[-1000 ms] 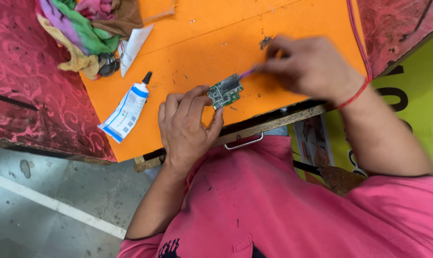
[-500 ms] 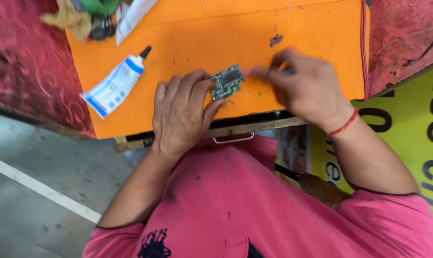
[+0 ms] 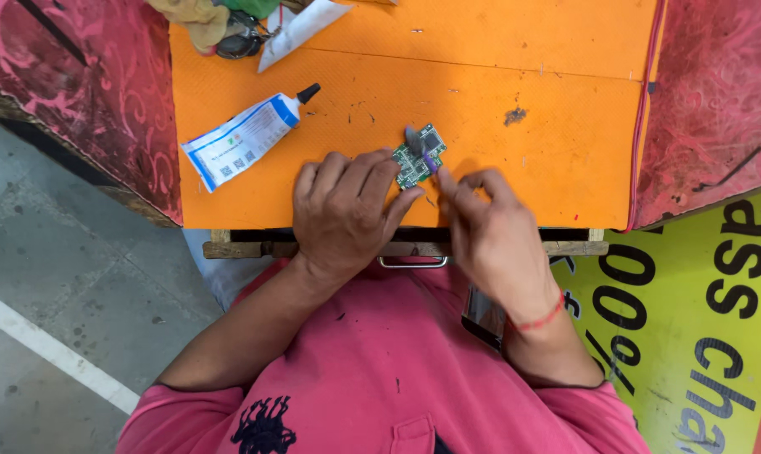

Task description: The person cleans a small circuit board by hand using a small brush and applying a substance from a blue and white tube while working on an orange workbench.

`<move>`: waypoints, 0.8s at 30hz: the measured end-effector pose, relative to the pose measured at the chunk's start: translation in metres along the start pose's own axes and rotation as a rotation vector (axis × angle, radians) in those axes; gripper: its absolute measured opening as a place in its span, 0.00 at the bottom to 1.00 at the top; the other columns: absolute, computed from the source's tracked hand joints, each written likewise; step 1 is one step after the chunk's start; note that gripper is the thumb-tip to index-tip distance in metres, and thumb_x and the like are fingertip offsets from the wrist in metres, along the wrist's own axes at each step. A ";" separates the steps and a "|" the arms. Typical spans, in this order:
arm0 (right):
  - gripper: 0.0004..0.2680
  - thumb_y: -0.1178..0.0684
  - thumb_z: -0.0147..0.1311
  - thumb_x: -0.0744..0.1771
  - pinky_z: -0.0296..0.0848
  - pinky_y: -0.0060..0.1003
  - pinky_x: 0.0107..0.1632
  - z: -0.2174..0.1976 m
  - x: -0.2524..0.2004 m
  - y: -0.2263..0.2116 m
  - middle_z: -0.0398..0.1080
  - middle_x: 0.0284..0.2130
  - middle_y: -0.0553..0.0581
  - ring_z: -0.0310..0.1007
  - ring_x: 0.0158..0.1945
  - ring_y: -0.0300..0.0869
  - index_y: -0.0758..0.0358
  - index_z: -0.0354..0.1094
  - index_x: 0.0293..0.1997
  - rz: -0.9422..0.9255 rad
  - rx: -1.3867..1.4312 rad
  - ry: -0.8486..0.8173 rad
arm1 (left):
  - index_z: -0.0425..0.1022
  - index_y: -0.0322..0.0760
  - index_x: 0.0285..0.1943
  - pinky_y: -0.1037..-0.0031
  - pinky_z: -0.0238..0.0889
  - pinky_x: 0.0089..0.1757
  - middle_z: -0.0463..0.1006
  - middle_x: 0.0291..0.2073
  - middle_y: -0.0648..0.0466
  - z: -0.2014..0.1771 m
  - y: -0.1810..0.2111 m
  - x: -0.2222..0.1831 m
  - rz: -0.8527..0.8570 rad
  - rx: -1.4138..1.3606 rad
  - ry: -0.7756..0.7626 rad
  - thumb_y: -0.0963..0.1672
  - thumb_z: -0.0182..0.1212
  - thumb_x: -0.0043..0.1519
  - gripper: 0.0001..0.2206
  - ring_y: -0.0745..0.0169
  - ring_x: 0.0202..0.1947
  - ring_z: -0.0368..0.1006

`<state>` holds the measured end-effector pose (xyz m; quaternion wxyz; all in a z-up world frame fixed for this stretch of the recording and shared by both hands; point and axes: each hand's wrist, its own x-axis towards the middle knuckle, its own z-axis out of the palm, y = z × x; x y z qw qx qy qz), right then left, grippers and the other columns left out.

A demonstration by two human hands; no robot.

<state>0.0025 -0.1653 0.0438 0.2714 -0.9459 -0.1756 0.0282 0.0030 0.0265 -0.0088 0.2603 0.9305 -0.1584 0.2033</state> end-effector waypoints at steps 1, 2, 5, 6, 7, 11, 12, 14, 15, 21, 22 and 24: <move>0.12 0.62 0.55 0.68 0.74 0.45 0.35 0.004 0.000 0.002 0.70 0.39 0.63 0.74 0.32 0.54 0.65 0.72 0.59 0.012 0.028 0.058 | 0.76 0.40 0.48 0.64 0.59 0.41 0.80 0.47 0.58 -0.001 -0.002 -0.002 0.002 0.005 -0.020 0.54 0.68 0.64 0.17 0.58 0.39 0.71; 0.13 0.62 0.54 0.68 0.74 0.45 0.36 0.005 -0.006 0.003 0.70 0.38 0.63 0.75 0.34 0.55 0.65 0.72 0.60 -0.010 0.003 0.043 | 0.77 0.40 0.47 0.63 0.59 0.41 0.80 0.46 0.58 0.000 -0.005 -0.002 0.004 0.009 -0.041 0.53 0.69 0.63 0.17 0.58 0.39 0.71; 0.14 0.62 0.54 0.67 0.74 0.45 0.38 -0.002 -0.028 0.001 0.70 0.36 0.60 0.76 0.36 0.54 0.64 0.73 0.60 0.021 -0.018 0.031 | 0.77 0.40 0.47 0.64 0.59 0.41 0.80 0.46 0.58 -0.004 0.000 -0.001 0.016 -0.004 -0.048 0.53 0.70 0.61 0.17 0.58 0.39 0.71; 0.13 0.61 0.55 0.67 0.75 0.43 0.37 -0.001 -0.034 -0.006 0.71 0.35 0.59 0.76 0.34 0.52 0.62 0.74 0.58 0.082 0.022 0.040 | 0.77 0.40 0.47 0.64 0.59 0.41 0.80 0.46 0.58 -0.004 -0.002 0.005 0.027 -0.003 -0.031 0.52 0.70 0.60 0.16 0.58 0.39 0.71; 0.12 0.60 0.56 0.67 0.75 0.42 0.37 -0.001 -0.041 -0.011 0.71 0.34 0.57 0.77 0.33 0.49 0.60 0.75 0.56 0.153 0.069 0.025 | 0.77 0.40 0.47 0.64 0.59 0.41 0.80 0.46 0.58 -0.004 -0.004 0.007 0.033 0.003 -0.026 0.52 0.70 0.60 0.16 0.58 0.39 0.71; 0.12 0.61 0.58 0.68 0.72 0.47 0.37 0.009 -0.028 0.012 0.70 0.39 0.64 0.73 0.34 0.56 0.62 0.73 0.58 0.122 -0.060 0.087 | 0.77 0.41 0.45 0.64 0.58 0.40 0.79 0.42 0.59 0.000 -0.005 0.002 0.030 -0.019 -0.093 0.52 0.72 0.60 0.16 0.58 0.39 0.71; 0.12 0.61 0.57 0.68 0.72 0.47 0.37 0.012 -0.023 0.016 0.70 0.40 0.65 0.73 0.34 0.57 0.62 0.72 0.59 0.108 -0.051 0.079 | 0.77 0.41 0.45 0.63 0.58 0.40 0.79 0.41 0.59 0.001 -0.005 0.004 0.030 -0.030 -0.107 0.52 0.73 0.59 0.16 0.59 0.38 0.72; 0.13 0.62 0.56 0.68 0.72 0.48 0.37 0.010 -0.029 0.010 0.70 0.40 0.64 0.73 0.34 0.56 0.63 0.72 0.60 0.081 -0.024 0.048 | 0.77 0.41 0.45 0.63 0.58 0.40 0.78 0.40 0.58 -0.004 -0.004 0.006 0.024 -0.057 -0.136 0.52 0.73 0.58 0.16 0.57 0.38 0.72; 0.14 0.62 0.55 0.67 0.73 0.47 0.37 0.002 -0.042 0.001 0.69 0.38 0.64 0.73 0.34 0.55 0.63 0.71 0.60 0.068 -0.023 0.034 | 0.77 0.41 0.45 0.63 0.59 0.41 0.78 0.39 0.58 -0.004 -0.006 0.010 0.025 -0.067 -0.138 0.51 0.73 0.58 0.16 0.56 0.38 0.72; 0.14 0.62 0.55 0.68 0.73 0.48 0.39 0.014 -0.023 0.019 0.71 0.40 0.62 0.74 0.38 0.57 0.61 0.72 0.61 0.101 -0.013 0.059 | 0.75 0.42 0.44 0.62 0.58 0.42 0.76 0.41 0.57 -0.006 -0.011 0.010 0.062 -0.069 -0.120 0.50 0.74 0.59 0.15 0.55 0.41 0.72; 0.12 0.61 0.57 0.69 0.72 0.49 0.38 0.016 -0.016 0.023 0.72 0.42 0.63 0.73 0.37 0.58 0.61 0.72 0.61 0.104 -0.010 0.079 | 0.75 0.42 0.44 0.62 0.58 0.42 0.76 0.40 0.57 -0.006 -0.006 0.007 0.047 -0.089 -0.146 0.50 0.74 0.59 0.15 0.55 0.40 0.71; 0.13 0.61 0.55 0.68 0.73 0.48 0.39 0.006 -0.036 0.003 0.71 0.43 0.65 0.74 0.38 0.57 0.60 0.71 0.60 0.083 -0.014 0.093 | 0.76 0.42 0.45 0.62 0.57 0.41 0.75 0.39 0.57 -0.008 -0.006 0.013 0.040 -0.101 -0.157 0.50 0.74 0.59 0.15 0.55 0.39 0.71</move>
